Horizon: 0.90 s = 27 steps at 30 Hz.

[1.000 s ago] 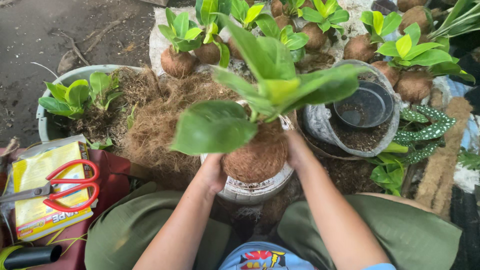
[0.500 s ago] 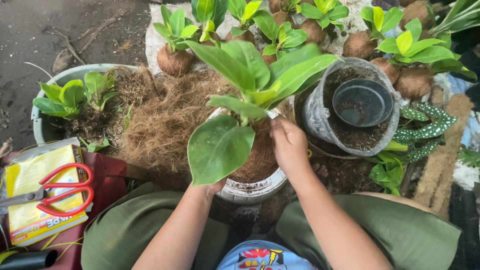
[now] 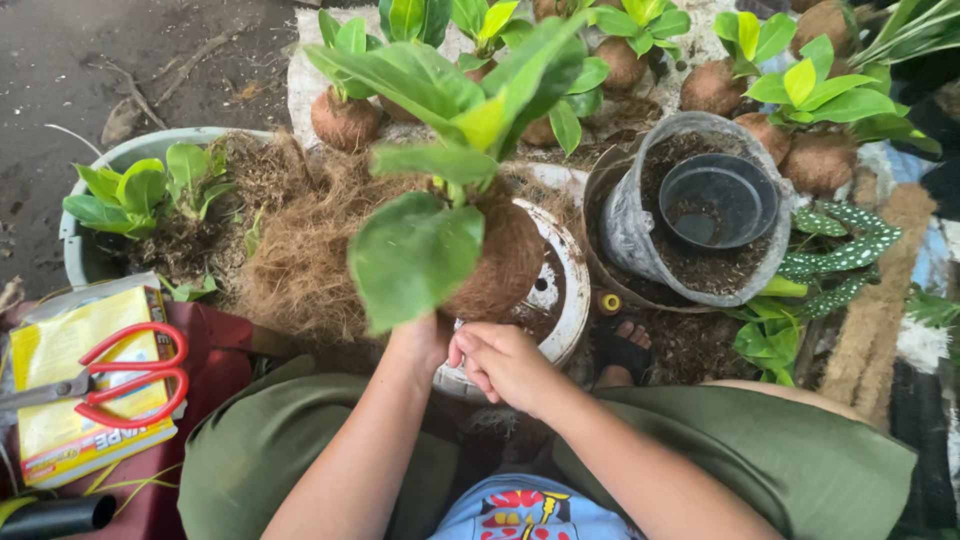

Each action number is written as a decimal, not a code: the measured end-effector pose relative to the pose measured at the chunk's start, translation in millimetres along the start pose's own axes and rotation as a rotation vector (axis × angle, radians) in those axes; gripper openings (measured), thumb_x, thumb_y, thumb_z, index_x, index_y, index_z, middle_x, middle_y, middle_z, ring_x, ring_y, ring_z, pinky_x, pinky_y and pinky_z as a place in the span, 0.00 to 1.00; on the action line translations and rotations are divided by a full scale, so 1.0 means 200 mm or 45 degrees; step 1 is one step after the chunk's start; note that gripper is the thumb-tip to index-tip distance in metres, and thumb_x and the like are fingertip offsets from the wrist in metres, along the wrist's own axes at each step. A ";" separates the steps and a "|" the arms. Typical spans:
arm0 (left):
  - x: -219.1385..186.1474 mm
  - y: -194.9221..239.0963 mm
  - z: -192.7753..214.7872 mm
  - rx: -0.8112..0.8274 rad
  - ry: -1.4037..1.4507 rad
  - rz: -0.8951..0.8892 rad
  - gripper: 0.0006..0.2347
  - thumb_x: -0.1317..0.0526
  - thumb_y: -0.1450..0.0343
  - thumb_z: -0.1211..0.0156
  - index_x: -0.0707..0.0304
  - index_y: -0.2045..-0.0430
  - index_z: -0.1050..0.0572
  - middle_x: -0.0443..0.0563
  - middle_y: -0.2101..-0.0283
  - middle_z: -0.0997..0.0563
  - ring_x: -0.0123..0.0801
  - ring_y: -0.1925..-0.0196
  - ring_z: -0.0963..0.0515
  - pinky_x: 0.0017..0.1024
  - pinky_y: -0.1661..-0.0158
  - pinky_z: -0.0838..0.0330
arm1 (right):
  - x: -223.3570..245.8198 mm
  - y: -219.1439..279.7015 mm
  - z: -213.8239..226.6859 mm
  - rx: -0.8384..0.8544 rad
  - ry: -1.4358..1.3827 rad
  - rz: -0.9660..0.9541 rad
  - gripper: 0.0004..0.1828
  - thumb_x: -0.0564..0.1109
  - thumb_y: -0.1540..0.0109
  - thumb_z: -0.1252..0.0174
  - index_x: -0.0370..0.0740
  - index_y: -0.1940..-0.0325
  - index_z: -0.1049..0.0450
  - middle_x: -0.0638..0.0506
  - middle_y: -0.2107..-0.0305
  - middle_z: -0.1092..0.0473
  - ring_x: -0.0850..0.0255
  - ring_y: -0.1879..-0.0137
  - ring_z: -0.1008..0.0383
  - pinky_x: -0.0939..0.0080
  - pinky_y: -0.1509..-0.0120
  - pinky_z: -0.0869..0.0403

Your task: The person wraps a small plant growing in a coconut shell with coconut coir fiber. They press the fiber around the base of the plant, rotate the coconut to cover all sides, and use scissors to trim excess fiber. The person then ties the fiber with a thin string to secure it.

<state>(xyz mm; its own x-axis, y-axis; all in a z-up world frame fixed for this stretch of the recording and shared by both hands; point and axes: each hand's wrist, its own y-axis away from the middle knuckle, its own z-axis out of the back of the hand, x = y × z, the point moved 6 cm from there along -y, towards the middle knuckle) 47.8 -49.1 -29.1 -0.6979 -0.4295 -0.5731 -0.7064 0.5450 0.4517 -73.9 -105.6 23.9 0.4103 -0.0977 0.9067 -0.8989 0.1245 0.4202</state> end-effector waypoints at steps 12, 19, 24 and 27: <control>0.02 0.04 0.04 0.210 -0.054 0.126 0.32 0.50 0.37 0.34 0.55 0.37 0.34 0.50 0.34 0.28 0.43 0.32 0.32 0.46 0.34 0.41 | -0.72 -0.51 0.75 -0.575 -0.643 -0.181 0.19 0.53 0.28 0.54 0.44 0.43 0.23 0.47 0.48 0.22 0.60 0.51 0.20 0.67 0.55 0.22; -0.02 0.08 -0.01 0.180 -0.249 -0.133 0.27 0.56 0.35 0.31 0.58 0.40 0.31 0.51 0.40 0.25 0.39 0.36 0.28 0.43 0.35 0.38 | -0.08 -0.24 0.92 -0.715 0.022 0.311 0.19 0.44 0.29 0.48 0.29 0.72 0.33 0.49 0.77 0.36 0.55 0.69 0.45 0.50 0.63 0.43; 0.04 0.11 -0.02 -0.127 -0.320 0.146 0.26 0.57 0.34 0.32 0.46 0.40 0.32 0.40 0.41 0.27 0.31 0.38 0.32 0.46 0.39 0.43 | 0.35 0.04 0.57 -1.035 0.744 0.483 0.11 0.47 0.33 0.47 0.38 0.59 0.23 0.45 0.71 0.25 0.49 0.64 0.24 0.52 0.58 0.27; 0.03 0.12 -0.06 0.014 -0.209 0.056 0.27 0.56 0.36 0.29 0.53 0.41 0.29 0.45 0.42 0.25 0.36 0.39 0.30 0.47 0.38 0.38 | 0.54 0.16 0.46 -1.113 0.977 0.464 0.12 0.49 0.31 0.47 0.38 0.60 0.24 0.39 0.69 0.25 0.41 0.61 0.24 0.48 0.57 0.28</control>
<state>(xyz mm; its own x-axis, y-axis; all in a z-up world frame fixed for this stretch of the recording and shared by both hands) 23.7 -47.7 -13.1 -0.6986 -0.2822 -0.6575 -0.6737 0.5691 0.4715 -72.6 -202.6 132.9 0.4061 0.6537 0.6386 -0.6954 0.6744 -0.2482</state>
